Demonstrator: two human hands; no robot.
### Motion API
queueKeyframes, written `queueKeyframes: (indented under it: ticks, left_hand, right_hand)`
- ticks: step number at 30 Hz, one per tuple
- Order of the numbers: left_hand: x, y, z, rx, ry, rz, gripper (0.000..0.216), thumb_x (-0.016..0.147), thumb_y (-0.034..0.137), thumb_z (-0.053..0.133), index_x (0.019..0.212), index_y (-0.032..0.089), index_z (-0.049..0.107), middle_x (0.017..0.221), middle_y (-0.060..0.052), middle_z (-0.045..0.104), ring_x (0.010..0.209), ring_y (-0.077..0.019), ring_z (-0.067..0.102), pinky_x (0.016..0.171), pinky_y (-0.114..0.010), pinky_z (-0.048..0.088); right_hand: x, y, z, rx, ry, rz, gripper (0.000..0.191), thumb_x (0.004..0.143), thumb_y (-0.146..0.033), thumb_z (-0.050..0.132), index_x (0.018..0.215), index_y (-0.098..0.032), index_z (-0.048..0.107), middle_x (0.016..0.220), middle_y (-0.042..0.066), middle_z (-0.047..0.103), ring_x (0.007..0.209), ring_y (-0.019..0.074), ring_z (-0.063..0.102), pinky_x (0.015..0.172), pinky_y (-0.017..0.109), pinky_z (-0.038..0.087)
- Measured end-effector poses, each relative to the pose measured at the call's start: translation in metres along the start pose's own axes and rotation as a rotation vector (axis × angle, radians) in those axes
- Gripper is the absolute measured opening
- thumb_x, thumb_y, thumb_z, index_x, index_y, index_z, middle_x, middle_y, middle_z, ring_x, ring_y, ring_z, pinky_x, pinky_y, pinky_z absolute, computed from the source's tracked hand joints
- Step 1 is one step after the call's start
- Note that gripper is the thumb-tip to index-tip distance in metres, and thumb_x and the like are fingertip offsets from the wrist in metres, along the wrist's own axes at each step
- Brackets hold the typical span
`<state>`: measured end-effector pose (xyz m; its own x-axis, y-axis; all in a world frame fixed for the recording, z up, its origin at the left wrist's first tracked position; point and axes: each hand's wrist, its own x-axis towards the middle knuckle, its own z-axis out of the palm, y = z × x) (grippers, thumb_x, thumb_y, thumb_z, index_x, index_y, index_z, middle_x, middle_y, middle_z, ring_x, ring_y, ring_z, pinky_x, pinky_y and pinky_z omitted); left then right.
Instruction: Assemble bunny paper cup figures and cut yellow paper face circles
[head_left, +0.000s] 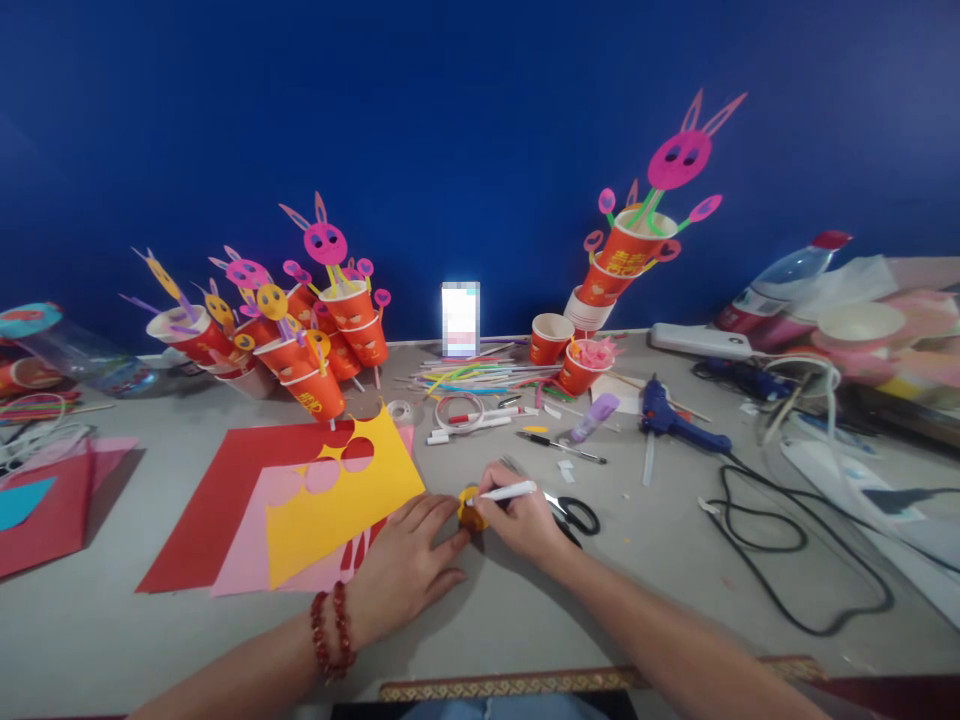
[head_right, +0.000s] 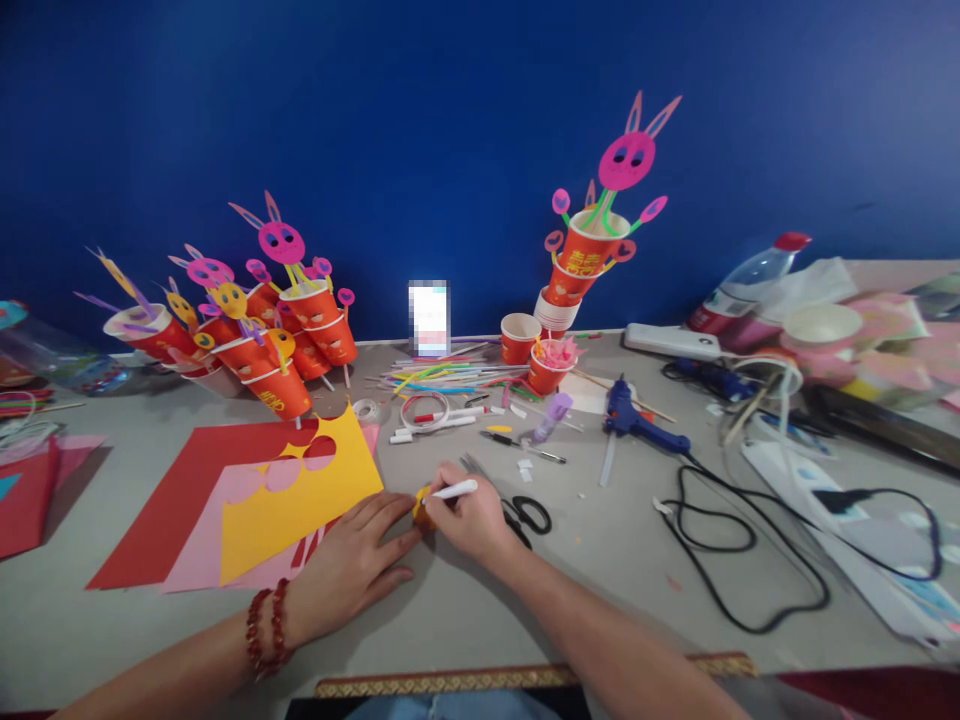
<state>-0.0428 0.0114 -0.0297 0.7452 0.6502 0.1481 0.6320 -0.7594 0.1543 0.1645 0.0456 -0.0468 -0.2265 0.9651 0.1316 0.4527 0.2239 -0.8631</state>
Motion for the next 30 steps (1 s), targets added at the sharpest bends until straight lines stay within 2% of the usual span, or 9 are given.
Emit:
queueKeyframes:
  ticks: [7, 22, 30]
  left_hand:
    - [-0.0005, 0.0, 0.0003, -0.002, 0.03, -0.003, 0.04, 0.091, 0.036, 0.062, 0.128, 0.022, 0.057, 0.133, -0.014, 0.056, 0.122, -0.0309, 0.052, 0.102, -0.051, 0.047]
    - [-0.0002, -0.0001, 0.001, 0.0, 0.001, 0.0, 0.04, 0.093, 0.036, 0.06, 0.13, 0.021, 0.055, 0.134, -0.015, 0.054, 0.123, -0.0314, 0.051, 0.103, -0.052, 0.046]
    - [0.0001, 0.0003, -0.0005, -0.015, 0.024, -0.001, 0.039, 0.093, 0.037, 0.06, 0.129, 0.022, 0.057, 0.133, -0.014, 0.056, 0.123, -0.0307, 0.051, 0.102, -0.051, 0.047]
  right_hand:
    - [-0.0003, -0.0009, -0.0004, 0.016, 0.002, -0.007, 0.01, 0.076, -0.017, 0.051, 0.067, -0.022, 0.052, 0.059, -0.004, 0.053, 0.056, 0.014, 0.049, 0.053, 0.024, 0.034]
    - [0.0002, 0.0012, -0.0008, 0.052, 0.042, 0.042, 0.01, 0.075, -0.017, 0.051, 0.067, -0.023, 0.048, 0.057, -0.005, 0.047, 0.052, 0.0131, 0.042, 0.05, 0.024, 0.03]
    - [0.0015, 0.0026, 0.0002, 0.042, 0.076, 0.015, 0.011, 0.077, -0.015, 0.052, 0.069, -0.023, 0.049, 0.059, -0.004, 0.05, 0.056, 0.0139, 0.044, 0.051, 0.025, 0.031]
